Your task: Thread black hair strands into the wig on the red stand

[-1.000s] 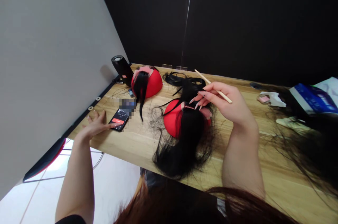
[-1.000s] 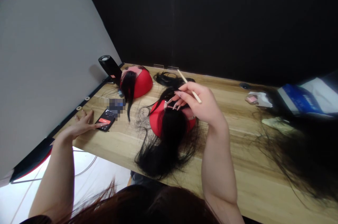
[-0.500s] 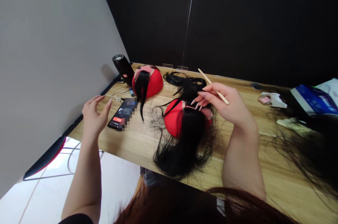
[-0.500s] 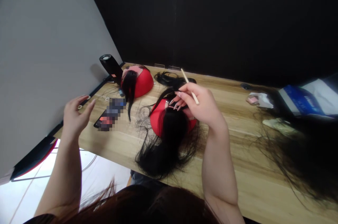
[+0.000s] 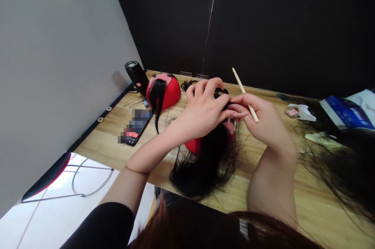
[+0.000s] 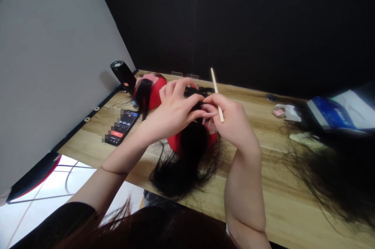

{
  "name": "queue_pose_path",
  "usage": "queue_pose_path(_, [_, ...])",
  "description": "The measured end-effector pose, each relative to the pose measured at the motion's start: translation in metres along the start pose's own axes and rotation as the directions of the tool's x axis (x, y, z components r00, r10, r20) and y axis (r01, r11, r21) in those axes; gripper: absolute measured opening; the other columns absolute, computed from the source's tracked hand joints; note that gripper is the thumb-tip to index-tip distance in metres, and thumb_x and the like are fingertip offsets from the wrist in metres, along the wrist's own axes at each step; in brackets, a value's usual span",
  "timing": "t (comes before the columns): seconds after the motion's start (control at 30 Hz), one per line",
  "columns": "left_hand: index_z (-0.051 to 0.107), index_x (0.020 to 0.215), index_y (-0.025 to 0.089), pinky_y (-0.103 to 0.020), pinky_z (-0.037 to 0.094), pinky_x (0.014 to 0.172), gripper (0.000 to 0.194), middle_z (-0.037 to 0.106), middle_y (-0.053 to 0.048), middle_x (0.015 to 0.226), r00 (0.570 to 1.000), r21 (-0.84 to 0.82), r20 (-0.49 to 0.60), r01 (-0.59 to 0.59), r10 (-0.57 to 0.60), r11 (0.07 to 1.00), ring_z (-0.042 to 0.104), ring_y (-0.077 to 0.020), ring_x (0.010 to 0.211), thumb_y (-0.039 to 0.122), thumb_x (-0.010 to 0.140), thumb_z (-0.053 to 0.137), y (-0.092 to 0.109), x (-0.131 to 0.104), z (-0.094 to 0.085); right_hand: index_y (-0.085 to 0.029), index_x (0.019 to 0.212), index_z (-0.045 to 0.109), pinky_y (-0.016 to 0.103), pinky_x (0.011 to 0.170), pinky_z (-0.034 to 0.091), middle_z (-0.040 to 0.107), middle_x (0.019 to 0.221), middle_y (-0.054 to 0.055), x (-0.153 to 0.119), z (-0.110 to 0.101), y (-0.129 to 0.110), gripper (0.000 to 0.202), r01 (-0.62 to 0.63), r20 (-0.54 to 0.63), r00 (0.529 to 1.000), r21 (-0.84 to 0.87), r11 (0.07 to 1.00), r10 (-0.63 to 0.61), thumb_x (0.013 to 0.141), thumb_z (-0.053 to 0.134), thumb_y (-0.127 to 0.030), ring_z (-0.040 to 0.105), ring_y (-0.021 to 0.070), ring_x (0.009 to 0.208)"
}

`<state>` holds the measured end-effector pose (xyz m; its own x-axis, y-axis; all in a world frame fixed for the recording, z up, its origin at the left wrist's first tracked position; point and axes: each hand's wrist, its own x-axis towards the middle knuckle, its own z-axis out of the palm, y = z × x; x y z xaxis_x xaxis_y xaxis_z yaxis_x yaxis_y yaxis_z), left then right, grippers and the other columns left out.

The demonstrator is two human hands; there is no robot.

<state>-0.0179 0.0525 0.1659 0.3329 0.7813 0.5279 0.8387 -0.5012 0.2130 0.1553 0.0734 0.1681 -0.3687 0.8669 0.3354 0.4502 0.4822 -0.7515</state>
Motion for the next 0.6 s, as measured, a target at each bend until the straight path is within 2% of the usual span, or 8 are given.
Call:
queue_pose_path(0.13, [0.063,0.094,0.015,-0.061,0.018,0.111,0.034,0.043,-0.016,0.136,0.997,0.028,-0.050,-0.055,0.057,0.998,0.032,-0.0364,0.131,0.046,0.092,0.050,0.004,0.003,-0.004,-0.022,0.087,0.064,0.025,0.048,0.043,0.060,0.060,-0.001,-0.003,-0.008,0.002,0.011,0.012,-0.012,1.000,-0.029,1.000,-0.013,0.088,0.053,-0.023,0.055,0.0134,0.048])
queue_pose_path(0.27, [0.061,0.091,0.014,-0.059,0.016,0.114,0.032,0.044,-0.016,0.134,0.997,-0.007,0.022,-0.076,0.076,0.997,0.033,-0.0327,0.131,0.042,0.095,0.046,0.003,0.004,0.000,-0.022,0.090,0.064,0.026,0.046,0.041,0.058,0.057,-0.002,-0.005,-0.010,0.002,0.013,0.007,0.018,1.000,0.016,1.000,-0.007,0.091,0.051,-0.027,0.052,0.0127,0.045])
queue_pose_path(0.43, [0.060,0.091,0.015,-0.054,0.022,0.114,0.031,0.048,-0.013,0.129,0.995,-0.096,0.061,-0.076,0.083,0.992,0.038,-0.0272,0.126,0.037,0.098,0.040,-0.001,0.006,0.005,-0.023,0.089,0.065,0.027,0.048,0.044,0.059,0.057,-0.002,-0.005,-0.012,0.002,0.015,-0.009,0.028,1.000,0.061,0.998,0.008,0.092,0.054,-0.032,0.053,0.0127,0.046])
queue_pose_path(0.6, [0.060,0.090,0.017,-0.046,0.031,0.111,0.029,0.050,-0.011,0.126,0.994,-0.257,-0.015,-0.108,0.107,0.960,0.043,-0.0230,0.123,0.034,0.099,0.039,-0.008,0.009,0.001,-0.022,0.093,0.068,0.027,0.048,0.048,0.065,0.070,0.002,-0.003,-0.012,0.004,0.019,0.001,-0.005,1.000,0.179,0.984,0.000,0.091,0.058,-0.038,0.056,0.0127,0.051])
